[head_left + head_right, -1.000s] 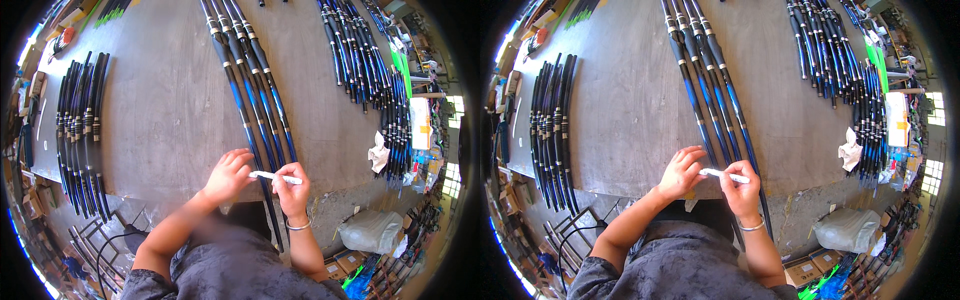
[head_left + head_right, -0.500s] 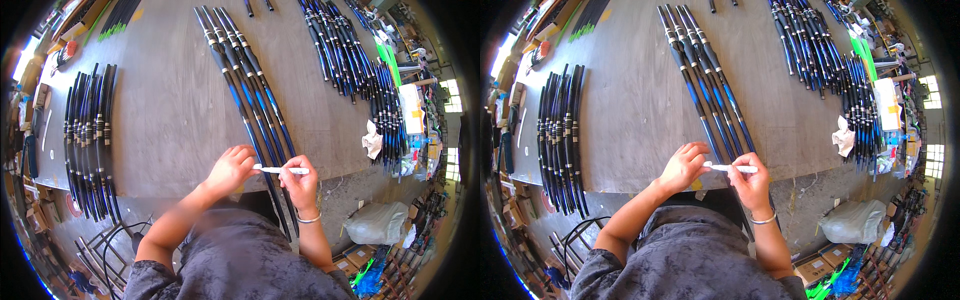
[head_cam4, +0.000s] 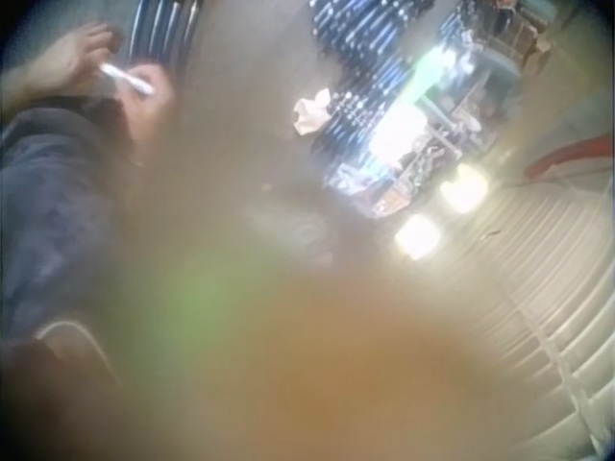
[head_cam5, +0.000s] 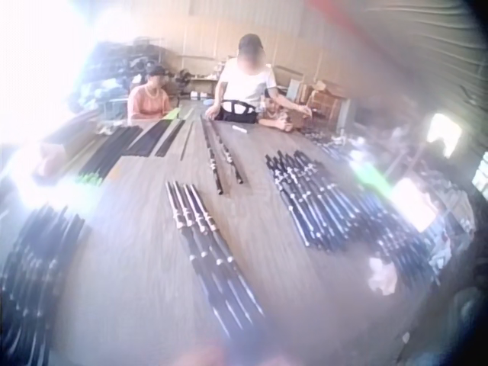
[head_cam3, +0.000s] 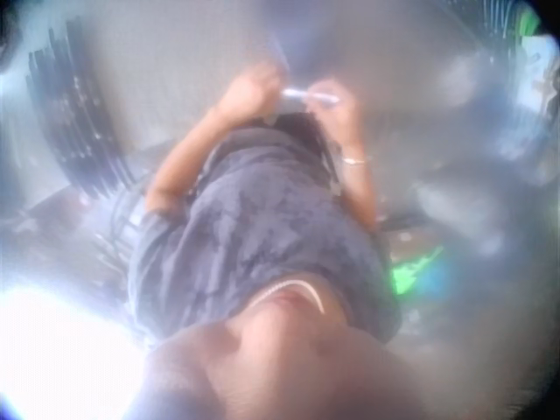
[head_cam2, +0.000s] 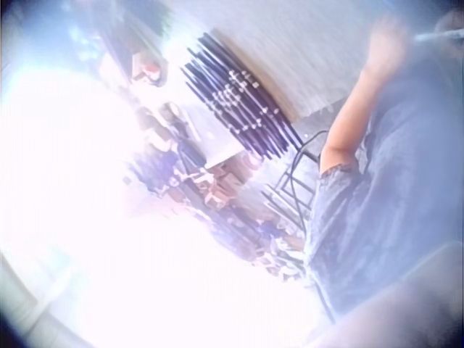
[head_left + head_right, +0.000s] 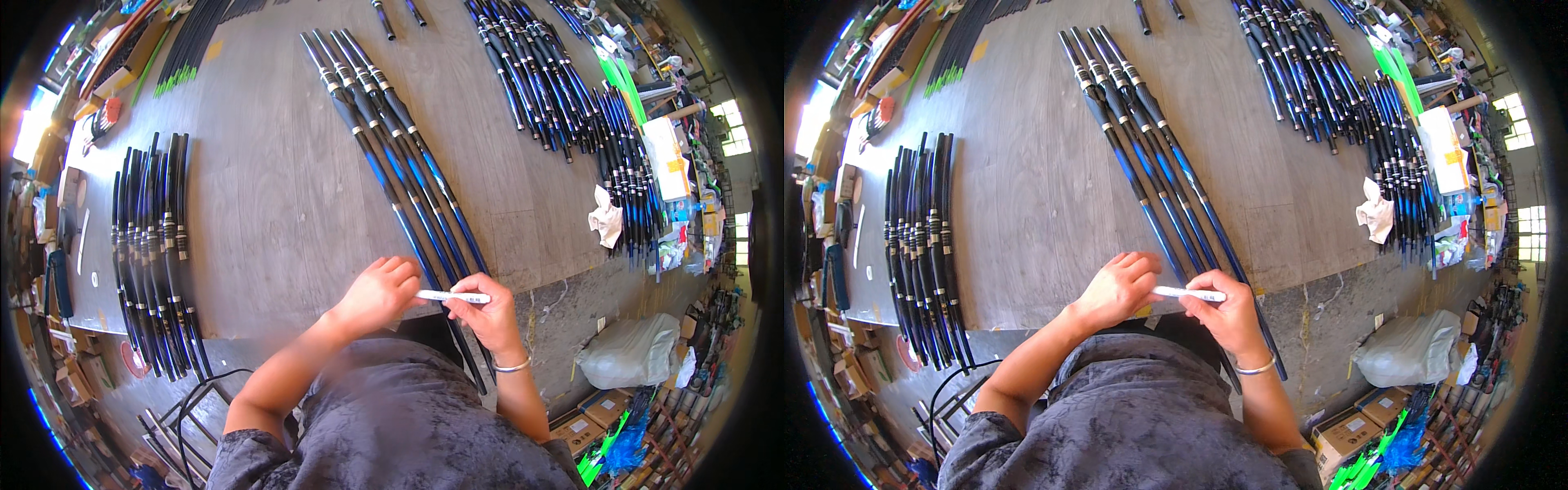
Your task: The person marks sections of fishing rods with a white marker and wipes the surface with a cloth. They handle individual rods from a large pile on a work table, returning each one to the stack after processing it.
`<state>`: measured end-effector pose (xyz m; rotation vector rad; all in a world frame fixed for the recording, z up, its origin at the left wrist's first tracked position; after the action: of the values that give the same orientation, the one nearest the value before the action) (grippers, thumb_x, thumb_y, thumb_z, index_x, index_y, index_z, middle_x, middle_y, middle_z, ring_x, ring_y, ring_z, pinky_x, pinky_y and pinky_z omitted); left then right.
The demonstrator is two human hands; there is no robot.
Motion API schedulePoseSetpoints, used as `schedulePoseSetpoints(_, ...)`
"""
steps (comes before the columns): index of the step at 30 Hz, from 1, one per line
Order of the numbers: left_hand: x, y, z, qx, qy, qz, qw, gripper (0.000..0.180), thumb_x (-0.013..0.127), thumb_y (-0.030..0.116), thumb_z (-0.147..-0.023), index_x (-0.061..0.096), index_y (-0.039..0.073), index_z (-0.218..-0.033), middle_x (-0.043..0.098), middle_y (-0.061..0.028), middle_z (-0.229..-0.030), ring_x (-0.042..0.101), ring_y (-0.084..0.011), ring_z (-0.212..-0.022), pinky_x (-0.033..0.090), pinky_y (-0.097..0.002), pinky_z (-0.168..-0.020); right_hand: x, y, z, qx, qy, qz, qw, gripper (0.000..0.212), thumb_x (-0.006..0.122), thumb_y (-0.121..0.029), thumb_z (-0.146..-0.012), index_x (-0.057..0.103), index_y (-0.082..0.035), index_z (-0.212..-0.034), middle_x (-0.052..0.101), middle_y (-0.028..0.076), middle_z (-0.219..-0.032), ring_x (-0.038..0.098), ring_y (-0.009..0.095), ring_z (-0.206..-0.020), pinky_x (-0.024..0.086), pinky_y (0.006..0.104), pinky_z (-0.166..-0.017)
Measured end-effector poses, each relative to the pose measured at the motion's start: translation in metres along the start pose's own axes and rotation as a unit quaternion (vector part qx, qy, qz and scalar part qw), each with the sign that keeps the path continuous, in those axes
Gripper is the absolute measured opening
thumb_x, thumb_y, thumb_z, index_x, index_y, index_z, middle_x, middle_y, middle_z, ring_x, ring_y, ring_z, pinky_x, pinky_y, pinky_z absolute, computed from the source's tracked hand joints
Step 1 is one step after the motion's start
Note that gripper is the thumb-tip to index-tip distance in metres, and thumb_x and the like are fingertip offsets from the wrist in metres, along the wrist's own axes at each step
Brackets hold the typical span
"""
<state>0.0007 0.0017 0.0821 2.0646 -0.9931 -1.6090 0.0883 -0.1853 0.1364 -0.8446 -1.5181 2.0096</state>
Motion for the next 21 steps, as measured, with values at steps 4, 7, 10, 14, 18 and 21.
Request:
schedulePoseSetpoints(4, 0.0, 0.003, 0.006, 0.014, -0.076, 0.053, 0.996, 0.027, 0.069, 0.024, -0.078, 0.051, 0.004, -0.076, 0.054, -0.0125, -0.081, 0.056, -0.0327, -0.078, 0.046, -0.0423, -0.071, -0.017, -0.003, 0.005, -0.057, -0.077, 0.142, 0.985, 0.012, 0.074, -0.009, -0.082, 0.066, 0.0, -0.082, 0.062, 0.004, -0.072, 0.053, 0.01, -0.061, 0.041, 0.0249, -0.055)
schedulePoseSetpoints(7, 0.005, 0.006, 0.003, 0.062, -0.071, 0.105, 0.99, 0.03, 0.069, 0.025, -0.079, 0.049, 0.004, -0.071, 0.05, -0.0128, -0.072, 0.053, -0.0341, -0.068, 0.044, -0.0443, -0.062, -0.022, 0.001, 0.013, 0.017, -0.095, 0.075, 0.992, 0.013, 0.073, -0.011, -0.084, 0.066, 0.0, -0.083, 0.06, 0.001, -0.072, 0.052, 0.008, -0.065, 0.041, 0.0243, -0.058)
schedulePoseSetpoints(10, 0.0, 0.006, -0.009, 0.068, -0.08, 0.107, 0.989, 0.029, 0.067, 0.025, -0.081, 0.051, 0.004, -0.071, 0.051, -0.0117, -0.071, 0.054, -0.033, -0.067, 0.045, -0.0446, -0.058, -0.021, 0.013, 0.019, 0.044, -0.048, 0.008, 0.998, 0.01, 0.068, -0.011, -0.088, 0.066, -0.002, -0.084, 0.058, -0.004, -0.072, 0.049, 0.004, -0.065, 0.041, 0.0224, -0.059)
schedulePoseSetpoints(14, -0.023, -0.014, -0.034, 0.11, -0.123, 0.039, 0.986, 0.027, 0.064, 0.028, -0.084, 0.055, 0.005, -0.073, 0.054, -0.0111, -0.074, 0.058, -0.031, -0.068, 0.048, -0.0423, -0.06, -0.018, 0.036, 0.005, 0.15, -0.082, -0.175, 0.97, 0.013, 0.06, -0.018, -0.094, 0.061, -0.006, -0.089, 0.058, 0.0, -0.07, 0.05, 0.005, -0.06, 0.039, 0.0195, -0.054)
schedulePoseSetpoints(18, -0.027, -0.017, -0.041, 0.067, -0.187, 0.128, 0.972, 0.03, 0.061, 0.031, -0.089, 0.057, 0.003, -0.078, 0.057, -0.0138, -0.074, 0.057, -0.0361, -0.071, 0.047, -0.0452, -0.061, -0.027, 0.02, 0.007, 0.149, -0.092, -0.191, 0.966, 0.017, 0.058, -0.021, -0.096, 0.062, -0.005, -0.09, 0.057, -0.001, -0.073, 0.049, 0.005, -0.062, 0.039, 0.0206, -0.056)
schedulePoseSetpoints(21, -0.029, -0.014, -0.04, 0.031, -0.219, 0.14, 0.965, 0.032, 0.058, 0.033, -0.092, 0.057, 0.004, -0.081, 0.058, -0.0144, -0.074, 0.057, -0.0372, -0.071, 0.046, -0.046, -0.06, -0.038, -0.003, -0.001, 0.042, -0.098, 0.081, 0.991, 0.019, 0.066, -0.023, -0.09, 0.067, -0.004, -0.094, 0.061, 0.002, -0.072, 0.058, 0.016, -0.062, 0.046, 0.0287, -0.057)
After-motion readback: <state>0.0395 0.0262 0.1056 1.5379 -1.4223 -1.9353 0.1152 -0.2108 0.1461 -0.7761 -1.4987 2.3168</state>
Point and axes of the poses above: each hand's wrist, its own z-axis away from the middle knuckle, its own x-axis out of the palm, y = z × x, the point moved 1 cm from there along -z, towards the middle knuckle
